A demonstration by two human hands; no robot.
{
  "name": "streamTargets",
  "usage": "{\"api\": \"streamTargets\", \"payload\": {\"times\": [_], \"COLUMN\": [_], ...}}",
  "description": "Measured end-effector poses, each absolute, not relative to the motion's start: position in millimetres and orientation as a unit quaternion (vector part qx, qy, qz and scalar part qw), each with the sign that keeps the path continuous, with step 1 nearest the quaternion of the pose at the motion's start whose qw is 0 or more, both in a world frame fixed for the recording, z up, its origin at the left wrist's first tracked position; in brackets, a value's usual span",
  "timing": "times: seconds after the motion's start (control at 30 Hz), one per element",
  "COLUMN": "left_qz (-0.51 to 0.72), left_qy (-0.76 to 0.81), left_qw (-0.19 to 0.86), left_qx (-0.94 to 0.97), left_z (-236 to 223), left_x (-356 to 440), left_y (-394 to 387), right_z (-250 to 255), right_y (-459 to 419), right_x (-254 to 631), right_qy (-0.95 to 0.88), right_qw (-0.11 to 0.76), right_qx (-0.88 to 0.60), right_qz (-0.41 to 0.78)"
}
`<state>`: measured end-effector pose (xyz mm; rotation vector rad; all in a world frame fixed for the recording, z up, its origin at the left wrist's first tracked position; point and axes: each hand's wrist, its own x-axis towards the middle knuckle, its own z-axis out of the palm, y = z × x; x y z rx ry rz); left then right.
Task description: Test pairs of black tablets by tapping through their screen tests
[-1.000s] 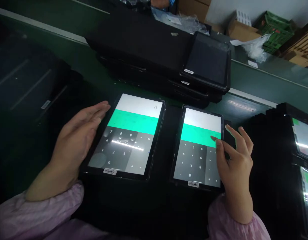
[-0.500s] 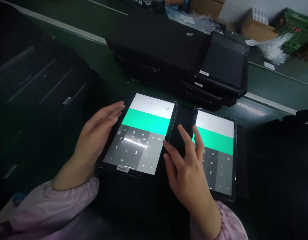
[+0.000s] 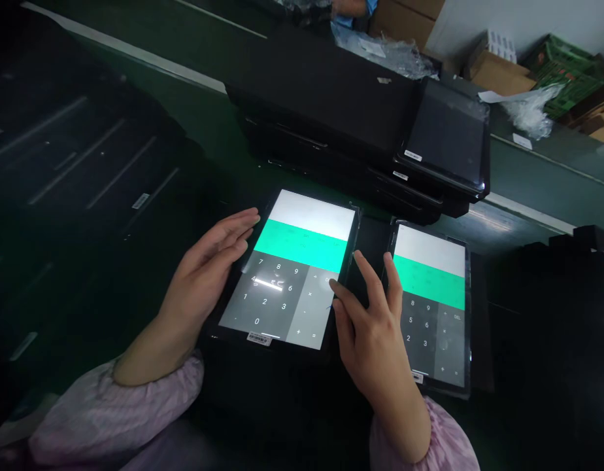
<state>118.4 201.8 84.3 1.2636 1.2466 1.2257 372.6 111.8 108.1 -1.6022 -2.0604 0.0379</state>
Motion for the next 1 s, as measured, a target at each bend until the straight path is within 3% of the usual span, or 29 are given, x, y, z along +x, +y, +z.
{"api": "streamTargets", "payload": {"times": [0.17,0.27,1.0], "left_qz": [0.504,0.510,0.558], "left_qy": [0.525,0.532,0.558], "left_qw": [0.474,0.470,0.449], "left_qx": [0.496,0.485,0.419], "left_z": [89.3,94.0,100.5], "left_x": [121.9,124.6,135.3], "left_y": [201.0,200.4,207.6], "right_z": [115.2,113.7,102.1], "right_y": [98.8,85.5,85.8], "right_x": [432.6,473.3,496.8], "right_qy": [-0.658,-0.587,-0.626], "right_qw": [0.326,0.320,0.284], "right_qx": [-0.674,-0.731,-0.717], "right_qz": [-0.085,-0.137,-0.110]}}
